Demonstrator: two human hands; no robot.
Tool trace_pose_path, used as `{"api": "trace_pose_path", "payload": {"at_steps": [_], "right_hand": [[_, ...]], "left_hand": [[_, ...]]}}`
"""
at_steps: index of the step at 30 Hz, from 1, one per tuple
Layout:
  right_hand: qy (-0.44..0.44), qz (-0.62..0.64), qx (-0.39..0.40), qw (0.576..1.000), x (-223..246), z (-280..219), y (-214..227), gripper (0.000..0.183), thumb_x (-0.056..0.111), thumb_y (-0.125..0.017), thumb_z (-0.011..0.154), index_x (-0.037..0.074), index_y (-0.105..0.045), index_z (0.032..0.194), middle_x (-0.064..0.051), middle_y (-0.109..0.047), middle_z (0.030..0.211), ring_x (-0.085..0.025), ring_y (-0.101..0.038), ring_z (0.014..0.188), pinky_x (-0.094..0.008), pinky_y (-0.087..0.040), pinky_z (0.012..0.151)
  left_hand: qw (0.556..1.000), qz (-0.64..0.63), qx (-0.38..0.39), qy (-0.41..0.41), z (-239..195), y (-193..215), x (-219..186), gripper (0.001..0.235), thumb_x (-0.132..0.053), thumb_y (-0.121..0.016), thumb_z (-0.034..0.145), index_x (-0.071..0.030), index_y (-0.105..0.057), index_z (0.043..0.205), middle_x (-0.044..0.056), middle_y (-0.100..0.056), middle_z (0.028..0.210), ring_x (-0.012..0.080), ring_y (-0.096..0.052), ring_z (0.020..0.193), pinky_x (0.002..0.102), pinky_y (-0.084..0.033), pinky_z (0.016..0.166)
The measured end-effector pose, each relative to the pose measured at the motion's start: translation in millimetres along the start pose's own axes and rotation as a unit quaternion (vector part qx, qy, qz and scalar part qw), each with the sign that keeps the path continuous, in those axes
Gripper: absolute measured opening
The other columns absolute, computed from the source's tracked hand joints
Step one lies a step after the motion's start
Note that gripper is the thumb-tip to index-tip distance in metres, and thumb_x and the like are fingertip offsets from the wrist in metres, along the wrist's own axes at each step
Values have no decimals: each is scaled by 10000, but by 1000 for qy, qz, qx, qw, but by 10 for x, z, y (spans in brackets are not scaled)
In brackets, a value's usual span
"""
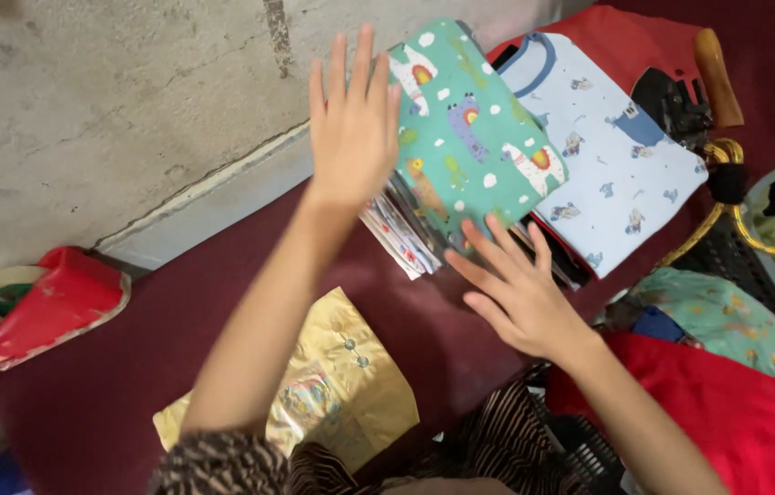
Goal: Folding various laundry items and placing them into neat stacks.
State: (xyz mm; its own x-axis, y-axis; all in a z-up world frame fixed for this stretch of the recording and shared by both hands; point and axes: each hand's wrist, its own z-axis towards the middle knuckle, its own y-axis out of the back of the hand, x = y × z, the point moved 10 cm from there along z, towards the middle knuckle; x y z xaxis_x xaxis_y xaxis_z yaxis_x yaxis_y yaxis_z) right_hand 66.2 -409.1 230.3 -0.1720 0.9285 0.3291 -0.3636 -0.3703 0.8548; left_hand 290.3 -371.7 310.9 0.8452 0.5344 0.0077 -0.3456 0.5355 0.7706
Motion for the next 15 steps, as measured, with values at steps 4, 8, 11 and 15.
{"api": "trace_pose_path", "payload": {"at_steps": [4,8,11,15], "right_hand": [[-36,37,-53,997,-169,-501,-17,441,240,-555,1005,185,-589,1441,-83,-403,1641,-311,-264,1578,-581,-44,1251],[-165,26,-160,973,-615,-1203,118,338,219,-590,1034,180,-669,1360,-71,-529,1567,-286,-355,1563,-559,-89,1286],[-269,-19,-210,940,-977,-1984,199,301,228,-618,1042,181,-691,1330,-62,-568,1540,-277,-393,1555,-560,-107,1295],[-416,-94,-236,873,-1330,-3266,268,288,239,-650,1034,172,-706,1308,-69,-583,1522,-290,-407,1534,-588,-112,1276]], "left_hand": [[993,-92,-71,-22,-884,321,-647,414,-188,-507,1156,8,-507,1521,189,-359,1679,382,-284,1604,596,-224,1329],[979,-145,29,-138,-1614,192,-1509,513,-186,-556,1060,10,-491,1530,178,-375,1653,350,-285,1566,555,-189,1276],[955,-213,70,-195,-1982,13,-2077,528,-191,-542,1051,-2,-481,1541,164,-361,1665,332,-278,1570,531,-186,1274],[909,-299,175,-232,-2290,-469,-2768,525,-193,-528,1021,-24,-481,1515,153,-332,1675,339,-273,1571,519,-198,1269]]}}
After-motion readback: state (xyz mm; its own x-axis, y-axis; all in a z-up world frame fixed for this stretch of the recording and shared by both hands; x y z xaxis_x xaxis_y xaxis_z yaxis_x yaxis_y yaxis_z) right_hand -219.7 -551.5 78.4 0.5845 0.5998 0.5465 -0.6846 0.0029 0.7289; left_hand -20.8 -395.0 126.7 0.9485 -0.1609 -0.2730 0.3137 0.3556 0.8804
